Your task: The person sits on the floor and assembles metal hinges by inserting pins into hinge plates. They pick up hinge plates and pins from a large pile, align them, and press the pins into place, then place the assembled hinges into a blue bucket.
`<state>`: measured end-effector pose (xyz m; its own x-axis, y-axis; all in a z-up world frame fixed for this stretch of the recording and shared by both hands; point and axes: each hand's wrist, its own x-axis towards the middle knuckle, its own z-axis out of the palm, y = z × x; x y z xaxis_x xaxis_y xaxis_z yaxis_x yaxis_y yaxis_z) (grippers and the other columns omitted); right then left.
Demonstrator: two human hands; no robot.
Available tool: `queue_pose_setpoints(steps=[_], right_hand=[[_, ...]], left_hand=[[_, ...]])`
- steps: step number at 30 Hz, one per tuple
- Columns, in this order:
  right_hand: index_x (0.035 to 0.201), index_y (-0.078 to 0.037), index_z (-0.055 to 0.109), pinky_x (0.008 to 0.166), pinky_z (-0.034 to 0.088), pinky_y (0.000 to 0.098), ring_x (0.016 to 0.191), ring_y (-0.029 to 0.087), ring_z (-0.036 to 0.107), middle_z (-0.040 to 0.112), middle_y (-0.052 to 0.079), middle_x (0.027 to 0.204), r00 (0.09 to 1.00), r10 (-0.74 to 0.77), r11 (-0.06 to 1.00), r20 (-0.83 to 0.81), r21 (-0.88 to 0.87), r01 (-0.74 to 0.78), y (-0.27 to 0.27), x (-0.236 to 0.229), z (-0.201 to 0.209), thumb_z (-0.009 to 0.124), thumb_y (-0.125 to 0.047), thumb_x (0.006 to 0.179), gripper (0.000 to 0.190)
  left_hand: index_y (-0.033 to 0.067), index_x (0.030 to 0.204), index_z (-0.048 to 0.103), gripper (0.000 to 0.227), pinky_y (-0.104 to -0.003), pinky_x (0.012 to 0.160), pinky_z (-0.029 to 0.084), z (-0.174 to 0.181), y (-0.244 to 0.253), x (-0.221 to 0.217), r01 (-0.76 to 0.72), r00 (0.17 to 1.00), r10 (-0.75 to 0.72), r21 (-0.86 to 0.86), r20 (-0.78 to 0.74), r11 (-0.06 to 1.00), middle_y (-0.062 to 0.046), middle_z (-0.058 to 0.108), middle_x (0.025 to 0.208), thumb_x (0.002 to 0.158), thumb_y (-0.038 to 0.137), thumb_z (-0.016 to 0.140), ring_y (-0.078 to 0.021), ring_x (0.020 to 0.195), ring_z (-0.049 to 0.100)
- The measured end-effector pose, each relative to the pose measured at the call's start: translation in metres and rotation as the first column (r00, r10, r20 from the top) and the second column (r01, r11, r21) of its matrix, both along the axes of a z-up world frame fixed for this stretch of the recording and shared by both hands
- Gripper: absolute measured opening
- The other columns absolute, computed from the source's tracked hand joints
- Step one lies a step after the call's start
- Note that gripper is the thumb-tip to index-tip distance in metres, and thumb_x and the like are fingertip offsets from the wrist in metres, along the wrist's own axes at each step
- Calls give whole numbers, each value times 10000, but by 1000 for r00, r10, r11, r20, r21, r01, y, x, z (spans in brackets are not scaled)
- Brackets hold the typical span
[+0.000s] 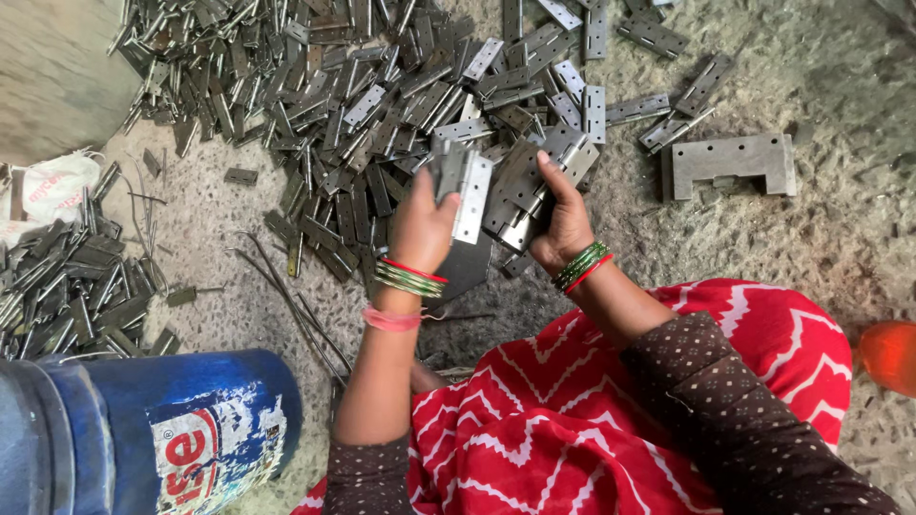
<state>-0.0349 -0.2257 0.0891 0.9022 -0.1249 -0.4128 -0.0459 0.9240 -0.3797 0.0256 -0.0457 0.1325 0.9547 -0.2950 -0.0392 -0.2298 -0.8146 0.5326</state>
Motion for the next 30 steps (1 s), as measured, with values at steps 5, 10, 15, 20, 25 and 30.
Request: queue_pose_setpoints(steps=[5, 10, 15, 20, 25, 30], right_hand=[[1235, -103, 641, 907, 587, 509, 1049, 254, 686, 698, 103, 1157, 996, 82, 994, -37, -64, -84, 14, 4, -6, 737, -445, 838, 532], [1357, -93, 607, 1013, 527, 466, 1162, 261, 635, 664, 110, 1304, 982, 166, 986, 93, -30, -164, 27, -2, -11, 676, -553, 922, 636], [1407, -159, 556, 1071, 512, 468, 1214, 253, 630, 649, 71, 1339, 952, 165, 961, 258, 176, -214, 26, -11, -15, 562, -683, 884, 741], [1401, -100, 580, 1067, 530, 426, 1150, 230, 653, 682, 74, 1273, 935, 168, 956, 313, 178, -232, 22, -8, -30, 624, -628, 913, 720], [1305, -70, 586, 958, 599, 417, 1031, 219, 699, 700, 69, 1137, 951, 287, 957, 118, -6, -289, 30, -12, -38, 809, -321, 880, 541], [1299, -61, 575, 846, 607, 419, 972, 234, 709, 714, 87, 1099, 908, 417, 895, 48, -197, -401, 43, -27, -36, 792, -199, 779, 580]], left_hand=[[-66, 1427, 442, 526, -442, 655, 574, -5, 23, 16, 130, 947, -99, -80, 304, 988, -263, 739, 944, 1013, 144, 689, -405, 833, 728], [-8, 1506, 406, 503, -424, 573, 602, 15, -35, -16, 28, 984, -56, 164, 171, 986, -244, 725, 1053, 1057, 179, 534, -348, 761, 753], [19, 1450, 433, 751, -473, 600, 593, 24, -64, -52, 117, 873, -303, 438, 382, 891, -287, 646, 1266, 912, 494, 655, -403, 749, 729], [28, 1502, 397, 800, -518, 871, 548, 23, -43, -50, 189, 805, -345, 342, 482, 920, -262, 589, 1348, 947, 552, 636, -431, 1132, 668], [113, 1530, 452, 735, -473, 1014, 521, 0, -9, -55, 192, 951, -202, 64, 233, 979, -193, 566, 1500, 922, 406, 742, -385, 1263, 621], [-17, 1507, 385, 1014, -461, 1028, 479, -48, 36, -60, 58, 998, -49, -229, 44, 972, -267, 483, 1462, 726, 344, 921, -431, 1297, 542]])
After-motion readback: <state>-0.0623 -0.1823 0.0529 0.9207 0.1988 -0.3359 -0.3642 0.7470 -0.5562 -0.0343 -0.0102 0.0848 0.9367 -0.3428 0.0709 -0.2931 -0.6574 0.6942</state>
